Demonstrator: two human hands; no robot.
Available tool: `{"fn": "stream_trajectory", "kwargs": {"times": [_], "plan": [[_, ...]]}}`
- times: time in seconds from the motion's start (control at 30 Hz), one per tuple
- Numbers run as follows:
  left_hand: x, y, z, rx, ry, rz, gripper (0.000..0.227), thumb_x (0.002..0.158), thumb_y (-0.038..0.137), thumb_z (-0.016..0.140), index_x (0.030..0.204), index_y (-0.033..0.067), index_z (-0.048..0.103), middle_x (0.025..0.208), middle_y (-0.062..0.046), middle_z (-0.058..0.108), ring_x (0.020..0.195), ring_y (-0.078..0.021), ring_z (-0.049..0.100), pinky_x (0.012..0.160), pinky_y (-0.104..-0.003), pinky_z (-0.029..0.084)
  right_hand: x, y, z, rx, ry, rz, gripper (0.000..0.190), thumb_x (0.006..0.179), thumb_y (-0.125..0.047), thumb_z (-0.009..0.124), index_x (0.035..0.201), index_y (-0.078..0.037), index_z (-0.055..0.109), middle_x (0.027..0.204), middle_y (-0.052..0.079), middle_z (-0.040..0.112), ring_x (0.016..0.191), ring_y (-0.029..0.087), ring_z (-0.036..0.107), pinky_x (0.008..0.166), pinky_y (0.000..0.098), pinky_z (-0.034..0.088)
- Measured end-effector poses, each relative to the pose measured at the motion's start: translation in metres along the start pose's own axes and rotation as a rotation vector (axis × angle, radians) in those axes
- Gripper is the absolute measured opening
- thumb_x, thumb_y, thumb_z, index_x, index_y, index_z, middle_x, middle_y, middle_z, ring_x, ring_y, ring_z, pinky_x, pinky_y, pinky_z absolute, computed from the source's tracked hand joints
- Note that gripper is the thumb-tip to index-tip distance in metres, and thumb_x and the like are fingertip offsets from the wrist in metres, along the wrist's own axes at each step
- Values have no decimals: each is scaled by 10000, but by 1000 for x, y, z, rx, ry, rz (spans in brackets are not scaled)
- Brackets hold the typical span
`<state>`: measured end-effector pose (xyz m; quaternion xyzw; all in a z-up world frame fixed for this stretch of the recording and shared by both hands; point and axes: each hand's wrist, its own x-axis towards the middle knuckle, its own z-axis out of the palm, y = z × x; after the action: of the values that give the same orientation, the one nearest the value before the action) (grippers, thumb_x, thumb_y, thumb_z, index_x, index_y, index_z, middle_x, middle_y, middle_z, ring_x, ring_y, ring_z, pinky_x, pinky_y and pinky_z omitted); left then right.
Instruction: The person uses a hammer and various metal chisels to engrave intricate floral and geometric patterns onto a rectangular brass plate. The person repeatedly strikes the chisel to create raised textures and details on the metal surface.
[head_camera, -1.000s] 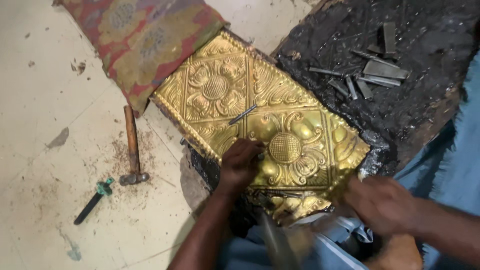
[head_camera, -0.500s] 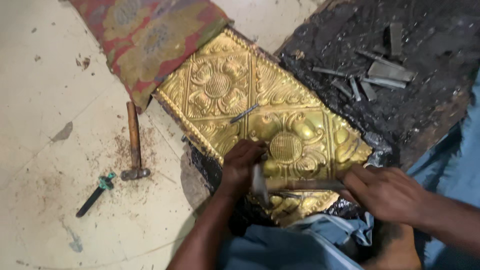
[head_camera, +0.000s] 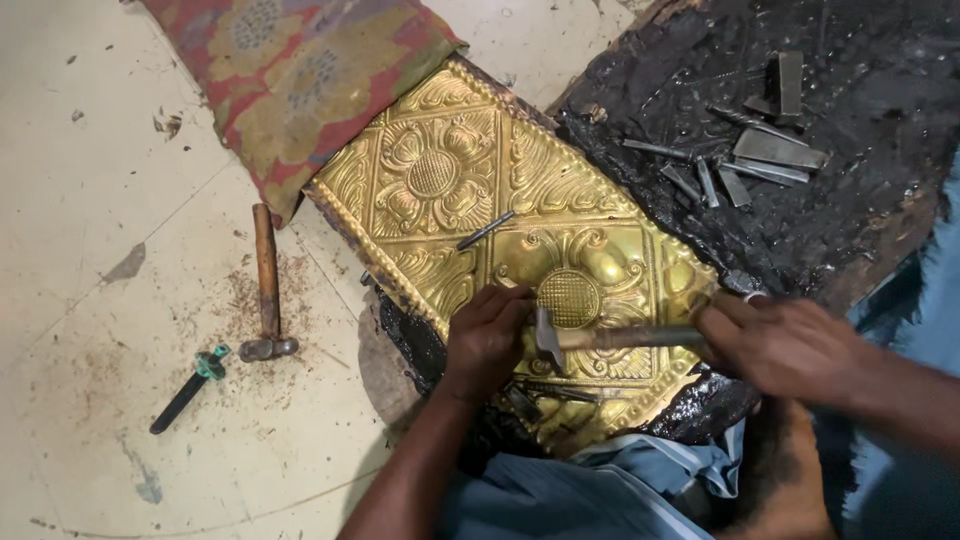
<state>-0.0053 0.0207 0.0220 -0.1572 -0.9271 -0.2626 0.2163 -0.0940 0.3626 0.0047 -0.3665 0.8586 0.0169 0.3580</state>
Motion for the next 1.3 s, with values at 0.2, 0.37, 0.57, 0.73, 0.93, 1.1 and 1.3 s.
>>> {"fn": "stream_trajectory", "kwargs": {"times": [0.2,0.37,0.57,0.73,0.93,1.1,1.3], "plan": [[-1,5,1,31,-20,-19,229,763,-50,691,979,24,708,1078,-113,747,938,-293,712,776,-393,594,11,23,21,-238,664,-678,155,803,-187,603,922,-106,544,829,115,610,515,253,634,395,412,551],[-9,7,0,46,-33,-8,291,710,-65,657,986,14,701,1105,-132,740,995,-318,718,791,-393,608,20,21,14,-67,711,-772,227,897,-187,573,1041,-12,587,880,149,648,516,220,640,362,363,547],[1,8,-1,57,-3,2,235,775,-56,718,996,22,697,1105,-121,725,972,-295,712,779,-383,596,9,13,0,-75,292,-227,314,902,-343,615,1122,-124,564,1053,91,637,698,278,700,550,404,613],[1,-4,-13,-169,215,-190,268,765,-125,673,994,13,669,1092,-138,681,967,-284,707,792,-335,606,-26,13,19,112,782,-461,457,878,-343,700,1244,-113,550,1080,103,657,843,303,722,641,398,596],[-20,-17,-7,-282,155,-211,247,786,-124,726,959,39,658,1059,-95,715,983,-269,714,827,-335,588,-51,-34,34,127,574,2,699,881,-373,712,1498,-183,447,967,94,634,741,283,692,596,423,598],[-29,-30,4,-231,99,-203,287,719,-86,775,944,54,664,1049,-72,726,988,-260,718,832,-334,592,-55,-54,37,6,251,-57,807,921,-117,549,1586,-464,250,909,36,575,647,197,634,524,358,591],[-39,-43,14,-420,50,-305,260,745,-42,754,972,68,688,1081,-73,730,993,-257,724,824,-326,604,-51,-66,41,-185,540,-430,861,922,-154,624,1609,-512,250,996,38,602,666,141,627,541,358,565]]}}
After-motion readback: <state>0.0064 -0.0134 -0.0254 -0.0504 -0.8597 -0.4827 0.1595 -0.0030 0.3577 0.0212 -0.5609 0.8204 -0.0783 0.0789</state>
